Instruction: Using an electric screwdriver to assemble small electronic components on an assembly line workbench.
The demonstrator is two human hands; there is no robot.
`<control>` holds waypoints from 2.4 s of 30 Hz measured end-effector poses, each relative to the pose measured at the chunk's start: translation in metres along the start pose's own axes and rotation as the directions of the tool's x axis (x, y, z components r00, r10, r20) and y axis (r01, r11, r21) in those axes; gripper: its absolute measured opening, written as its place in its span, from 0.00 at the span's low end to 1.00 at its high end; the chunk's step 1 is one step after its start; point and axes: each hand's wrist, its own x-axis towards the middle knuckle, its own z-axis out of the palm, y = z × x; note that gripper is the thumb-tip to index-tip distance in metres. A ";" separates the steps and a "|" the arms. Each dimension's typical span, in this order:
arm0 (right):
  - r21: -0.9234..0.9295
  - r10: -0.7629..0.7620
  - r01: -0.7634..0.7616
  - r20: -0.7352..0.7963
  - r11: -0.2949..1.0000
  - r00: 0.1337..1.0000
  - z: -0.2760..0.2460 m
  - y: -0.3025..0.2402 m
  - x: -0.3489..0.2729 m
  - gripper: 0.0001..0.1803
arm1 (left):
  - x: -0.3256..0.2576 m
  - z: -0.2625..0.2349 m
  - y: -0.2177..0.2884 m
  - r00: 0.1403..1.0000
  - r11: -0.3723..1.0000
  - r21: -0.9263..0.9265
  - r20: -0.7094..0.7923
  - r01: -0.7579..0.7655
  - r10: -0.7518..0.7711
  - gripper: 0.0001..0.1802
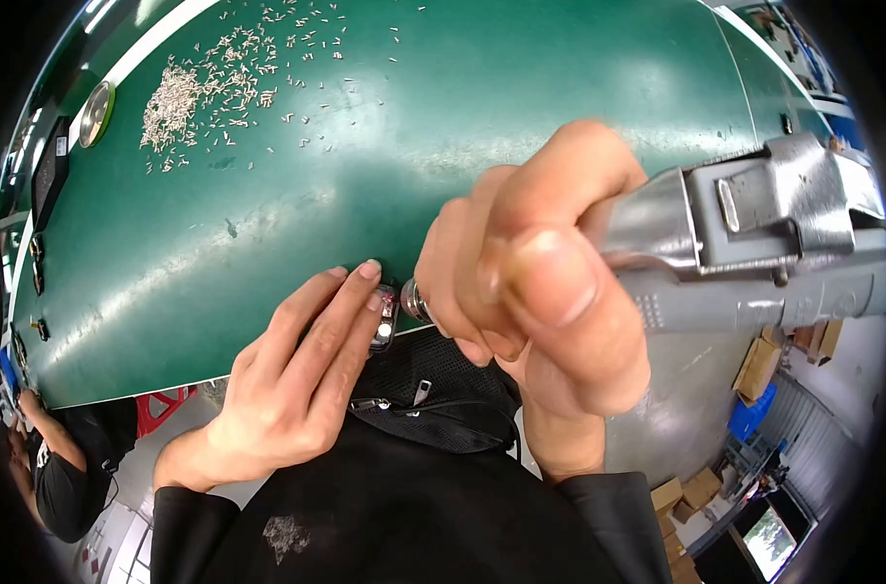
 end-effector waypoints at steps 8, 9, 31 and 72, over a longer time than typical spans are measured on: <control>-0.159 -0.005 0.015 0.064 0.987 0.998 0.018 -0.002 0.005 0.11 | 0.002 -0.009 0.003 0.999 1.000 -0.024 0.047 0.008 -0.007 0.21; -0.124 -0.018 0.026 0.066 0.992 0.998 0.020 0.000 0.007 0.10 | 0.002 -0.010 0.003 0.998 0.997 -0.067 0.057 0.031 -0.027 0.23; 0.426 -0.211 0.138 0.129 0.894 0.969 -0.027 -0.001 0.003 0.10 | -0.084 -0.054 -0.047 0.894 0.905 0.054 -0.186 0.423 -0.407 0.24; 0.508 -0.010 0.100 -0.176 0.856 0.984 -0.023 0.025 -0.026 0.10 | -0.044 -0.070 -0.131 0.823 0.819 0.203 -0.339 0.537 -0.456 0.14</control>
